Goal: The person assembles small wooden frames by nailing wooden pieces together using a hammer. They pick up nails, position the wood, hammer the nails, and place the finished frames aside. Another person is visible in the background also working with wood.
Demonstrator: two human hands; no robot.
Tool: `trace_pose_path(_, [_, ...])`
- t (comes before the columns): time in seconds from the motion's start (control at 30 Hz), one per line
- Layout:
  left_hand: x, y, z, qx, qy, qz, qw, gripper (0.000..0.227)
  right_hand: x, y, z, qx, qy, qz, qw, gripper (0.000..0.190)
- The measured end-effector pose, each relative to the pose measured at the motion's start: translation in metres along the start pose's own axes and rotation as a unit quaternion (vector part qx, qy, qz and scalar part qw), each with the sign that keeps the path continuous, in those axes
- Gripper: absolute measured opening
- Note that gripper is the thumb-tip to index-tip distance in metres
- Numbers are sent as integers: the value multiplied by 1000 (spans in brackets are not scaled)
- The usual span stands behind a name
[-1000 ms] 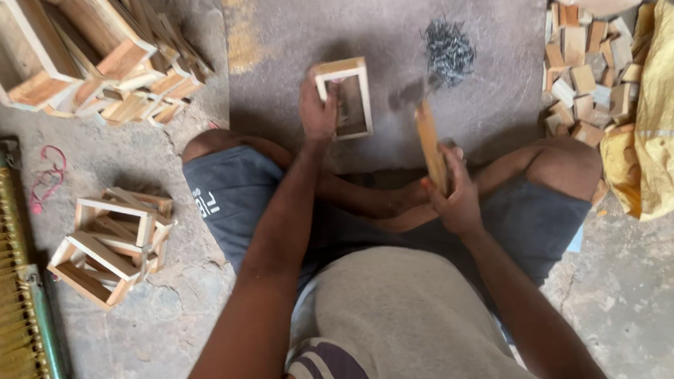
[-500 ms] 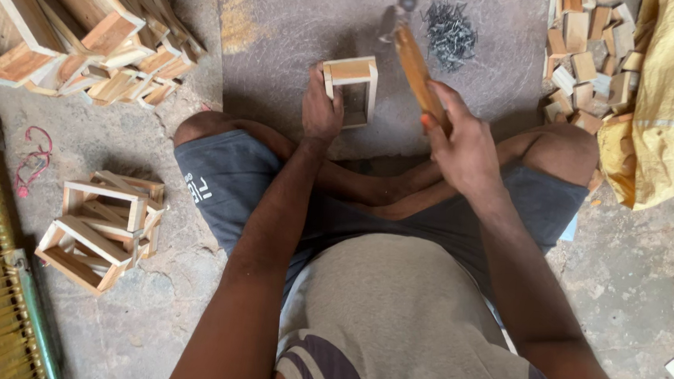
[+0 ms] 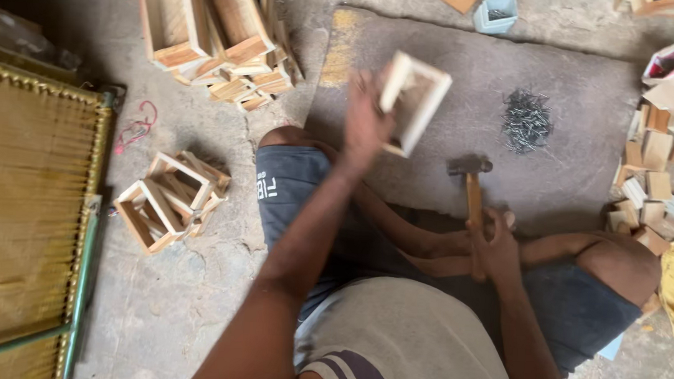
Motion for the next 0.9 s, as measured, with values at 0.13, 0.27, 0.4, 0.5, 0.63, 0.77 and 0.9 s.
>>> trace_pose_path(0.13, [-72, 106, 56, -104, -31, -142, 984, 52, -28, -6, -36, 100, -15, 46, 994, 70])
trace_pose_path(0.27, [-137, 222, 112, -223, 27, -146, 963, 44, -47, -16, -40, 90, -8, 56, 994, 78])
trace_pose_path(0.4, [-134, 268, 118, -300, 164, -2, 940, 69, -34, -12, -34, 68, -20, 74, 995, 81])
trace_pose_path(0.5, [-118, 277, 113, -217, 331, 32, 918, 59, -30, -8, -25, 55, -24, 75, 995, 81])
trace_pose_path(0.63, [-108, 275, 108, -246, 218, -45, 943, 60, -27, -6, -20, 59, -59, 93, 992, 81])
trace_pose_path(0.77, [-61, 295, 99, -167, 13, -202, 965, 58, -27, -7, -20, 73, -37, 75, 994, 82])
trace_pose_path(0.9, [30, 317, 98, -229, 139, -227, 936, 24, -28, 0, -21, 92, 91, 15, 991, 65])
Point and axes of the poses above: each hand's wrist, its own x-axis away from the middle knuckle, its own y-axis out of the back of the hand, z = x × y, the point moved 1 cm from there along -x, towards the middle knuckle, and after that the axes turned 8 degrees about z, right-handed, at the moved point
